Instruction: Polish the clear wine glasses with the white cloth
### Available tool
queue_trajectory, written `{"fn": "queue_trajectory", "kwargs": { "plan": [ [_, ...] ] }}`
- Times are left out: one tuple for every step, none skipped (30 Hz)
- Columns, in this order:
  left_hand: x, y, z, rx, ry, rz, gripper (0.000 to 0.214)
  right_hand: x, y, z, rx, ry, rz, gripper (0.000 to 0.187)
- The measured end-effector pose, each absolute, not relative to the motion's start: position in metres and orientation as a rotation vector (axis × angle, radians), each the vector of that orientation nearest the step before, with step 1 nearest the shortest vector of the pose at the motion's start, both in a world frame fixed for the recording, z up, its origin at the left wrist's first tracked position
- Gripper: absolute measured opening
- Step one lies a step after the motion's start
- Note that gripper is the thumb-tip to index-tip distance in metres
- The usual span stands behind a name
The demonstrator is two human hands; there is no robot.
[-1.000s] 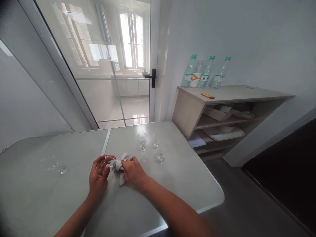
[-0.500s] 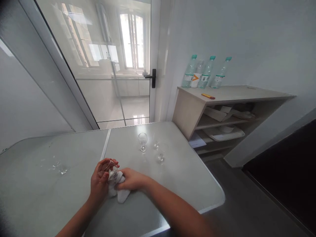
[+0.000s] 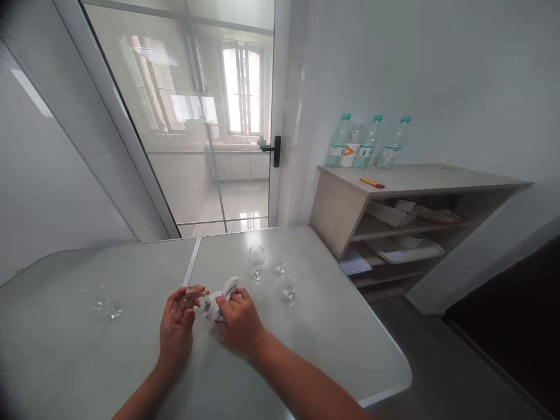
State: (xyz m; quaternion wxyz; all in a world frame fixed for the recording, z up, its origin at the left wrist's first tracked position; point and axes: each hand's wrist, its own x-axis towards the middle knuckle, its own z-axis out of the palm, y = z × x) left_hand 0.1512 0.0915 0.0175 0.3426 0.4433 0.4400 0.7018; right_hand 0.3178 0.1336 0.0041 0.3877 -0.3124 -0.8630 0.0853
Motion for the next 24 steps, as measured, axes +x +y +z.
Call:
{"fn": "queue_trajectory", "kwargs": {
  "plan": [
    [0.148, 0.094, 0.017, 1.101, 1.179, 1.851, 0.054, 0.32, 0.134, 0.004, -0.721, -2.227, 0.16, 0.03],
    [0.145, 0.096, 0.017, 1.037, 1.211, 1.878, 0.051, 0.321, 0.135, 0.005, -0.629, -2.269, 0.122, 0.034],
    [0.141, 0.099, 0.017, 0.964, 1.237, 1.902, 0.049, 0.322, 0.135, 0.006, -0.518, -2.322, 0.096, 0.034],
    [0.136, 0.101, 0.017, 0.889, 1.251, 1.917, 0.047, 0.322, 0.135, 0.008, -0.411, -2.376, 0.08, 0.032],
    [0.132, 0.104, 0.017, 0.815, 1.25, 1.929, 0.046, 0.321, 0.135, 0.01, -0.331, -2.419, 0.067, 0.028],
    [0.129, 0.106, 0.018, 0.746, 1.24, 1.935, 0.046, 0.321, 0.135, 0.012, -0.283, -2.449, 0.056, 0.024],
    [0.128, 0.108, 0.019, 0.69, 1.227, 1.934, 0.046, 0.32, 0.134, 0.013, -0.272, -2.468, 0.049, 0.021],
    [0.127, 0.109, 0.019, 0.646, 1.216, 1.92, 0.048, 0.319, 0.133, 0.014, -0.284, -2.481, 0.046, 0.02],
    [0.128, 0.11, 0.02, 0.613, 1.21, 1.894, 0.05, 0.318, 0.132, 0.015, -0.302, -2.494, 0.049, 0.021],
    [0.13, 0.11, 0.021, 0.589, 1.209, 1.86, 0.052, 0.318, 0.132, 0.015, -0.311, -2.511, 0.063, 0.022],
    [0.133, 0.11, 0.022, 0.571, 1.213, 1.82, 0.054, 0.318, 0.131, 0.015, -0.305, -2.534, 0.088, 0.025],
    [0.137, 0.11, 0.023, 0.557, 1.218, 1.781, 0.056, 0.319, 0.13, 0.015, -0.295, -2.556, 0.126, 0.027],
    [0.14, 0.109, 0.024, 0.547, 1.22, 1.757, 0.058, 0.319, 0.129, 0.014, -0.287, -2.567, 0.176, 0.029],
    [0.142, 0.108, 0.025, 0.548, 1.216, 1.747, 0.059, 0.32, 0.129, 0.013, -0.283, -2.56, 0.232, 0.031],
    [0.144, 0.108, 0.025, 0.562, 1.203, 1.746, 0.058, 0.322, 0.129, 0.011, -0.287, -2.528, 0.289, 0.032],
    [0.144, 0.107, 0.026, 0.581, 1.186, 1.752, 0.057, 0.323, 0.129, 0.01, -0.303, -2.47, 0.344, 0.033],
    [0.144, 0.107, 0.026, 0.606, 1.16, 1.758, 0.055, 0.323, 0.129, 0.008, -0.336, -2.389, 0.399, 0.033],
    [0.142, 0.108, 0.026, 0.624, 1.131, 1.77, 0.052, 0.324, 0.129, 0.007, -0.393, -2.287, 0.452, 0.032],
    [0.14, 0.108, 0.026, 0.633, 1.102, 1.791, 0.05, 0.324, 0.128, 0.007, -0.482, -2.154, 0.504, 0.027],
    [0.138, 0.109, 0.027, 0.634, 1.076, 1.823, 0.048, 0.323, 0.128, 0.007, -0.592, -1.994, 0.565, 0.022],
    [0.136, 0.109, 0.027, 0.637, 1.056, 1.871, 0.046, 0.322, 0.127, 0.009, -0.704, -1.819, 0.651, 0.019],
    [0.134, 0.109, 0.027, 0.651, 1.042, 1.932, 0.044, 0.32, 0.126, 0.01, -0.795, -1.65, 0.77, 0.022],
    [0.133, 0.108, 0.028, 0.694, 1.038, 1.994, 0.043, 0.317, 0.125, 0.012, -0.848, -1.498, 0.924, 0.028],
    [0.133, 0.106, 0.028, 0.759, 1.043, 2.047, 0.043, 0.314, 0.123, 0.014, -0.861, -1.368, 1.108, 0.034]
  ]
}}
